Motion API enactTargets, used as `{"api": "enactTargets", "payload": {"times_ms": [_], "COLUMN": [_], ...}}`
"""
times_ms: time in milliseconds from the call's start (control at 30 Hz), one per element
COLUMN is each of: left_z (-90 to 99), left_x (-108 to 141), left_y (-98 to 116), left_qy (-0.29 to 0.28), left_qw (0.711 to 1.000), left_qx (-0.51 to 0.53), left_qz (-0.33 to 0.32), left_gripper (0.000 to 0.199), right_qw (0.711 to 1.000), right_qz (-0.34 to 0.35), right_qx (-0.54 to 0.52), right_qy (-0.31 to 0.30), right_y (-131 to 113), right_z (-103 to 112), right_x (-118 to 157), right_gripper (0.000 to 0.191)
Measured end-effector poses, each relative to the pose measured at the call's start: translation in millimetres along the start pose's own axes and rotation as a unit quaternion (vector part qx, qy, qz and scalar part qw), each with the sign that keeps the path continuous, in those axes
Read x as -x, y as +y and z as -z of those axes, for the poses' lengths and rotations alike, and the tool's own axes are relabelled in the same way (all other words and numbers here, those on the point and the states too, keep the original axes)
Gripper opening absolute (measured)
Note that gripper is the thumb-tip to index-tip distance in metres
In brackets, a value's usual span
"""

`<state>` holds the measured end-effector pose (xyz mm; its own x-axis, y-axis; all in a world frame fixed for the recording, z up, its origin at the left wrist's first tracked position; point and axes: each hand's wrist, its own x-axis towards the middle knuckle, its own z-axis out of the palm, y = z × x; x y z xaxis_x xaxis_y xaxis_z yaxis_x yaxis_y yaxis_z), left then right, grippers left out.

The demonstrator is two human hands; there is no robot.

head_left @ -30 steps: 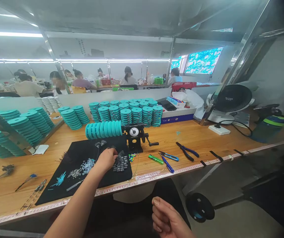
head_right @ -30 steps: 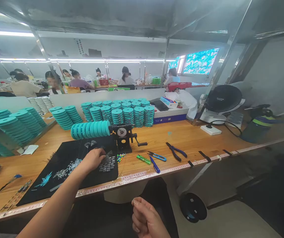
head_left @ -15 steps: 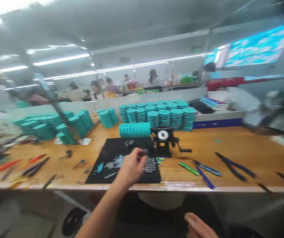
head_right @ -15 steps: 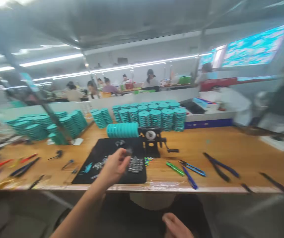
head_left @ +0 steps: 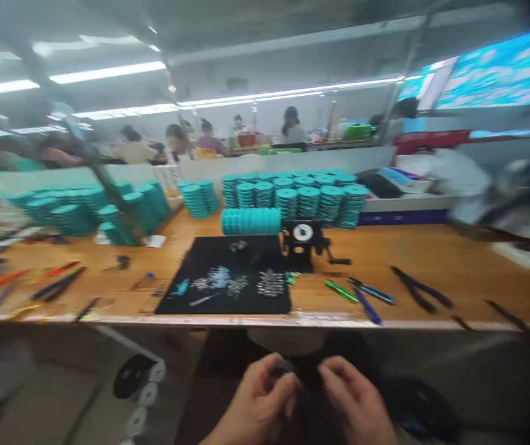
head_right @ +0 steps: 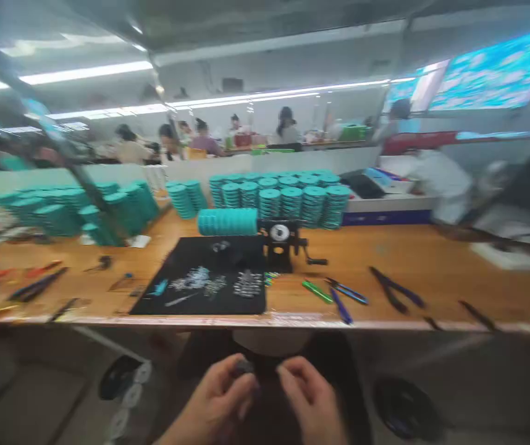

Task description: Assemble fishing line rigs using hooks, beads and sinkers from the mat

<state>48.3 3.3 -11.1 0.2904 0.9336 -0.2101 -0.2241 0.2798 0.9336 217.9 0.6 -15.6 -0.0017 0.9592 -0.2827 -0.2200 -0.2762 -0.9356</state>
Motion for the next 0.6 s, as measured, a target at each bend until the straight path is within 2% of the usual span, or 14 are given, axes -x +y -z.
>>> {"api": "enactTargets", "payload": {"times_ms": [100, 200, 400, 600], "left_z": [2.4, 3.0, -1.0, -0.2], "left_x": [3.8, 7.4, 15.5, 7.8], "left_y": [-7.0, -6.4, 1.1, 0.6], "left_qy": [-0.008, -0.017, 0.021, 0.034], "left_qw": [1.000, 1.000, 0.993, 0.987], "left_qx": [0.020, -0.014, -0.110, -0.145], "left_qz": [0.006, 0.008, -0.036, -0.054], "left_gripper": [0.042, 0.041, 0.037, 0.038], "right_qw": [0.999, 0.997, 0.993, 0.992], "right_qz": [0.040, 0.066, 0.081, 0.086], "right_qx": [0.028, 0.050, 0.076, 0.095], "right_qy": [0.003, -0.006, -0.029, -0.024], "right_y": [-1.1, 0.0, 4.2, 6.0], "right_z": [-10.5, -17.1, -15.9, -14.0], "right_x": [8.9, 13.3, 19.2, 11.3], "right_gripper": [0.043, 0.043, 0.036, 0.036]}}
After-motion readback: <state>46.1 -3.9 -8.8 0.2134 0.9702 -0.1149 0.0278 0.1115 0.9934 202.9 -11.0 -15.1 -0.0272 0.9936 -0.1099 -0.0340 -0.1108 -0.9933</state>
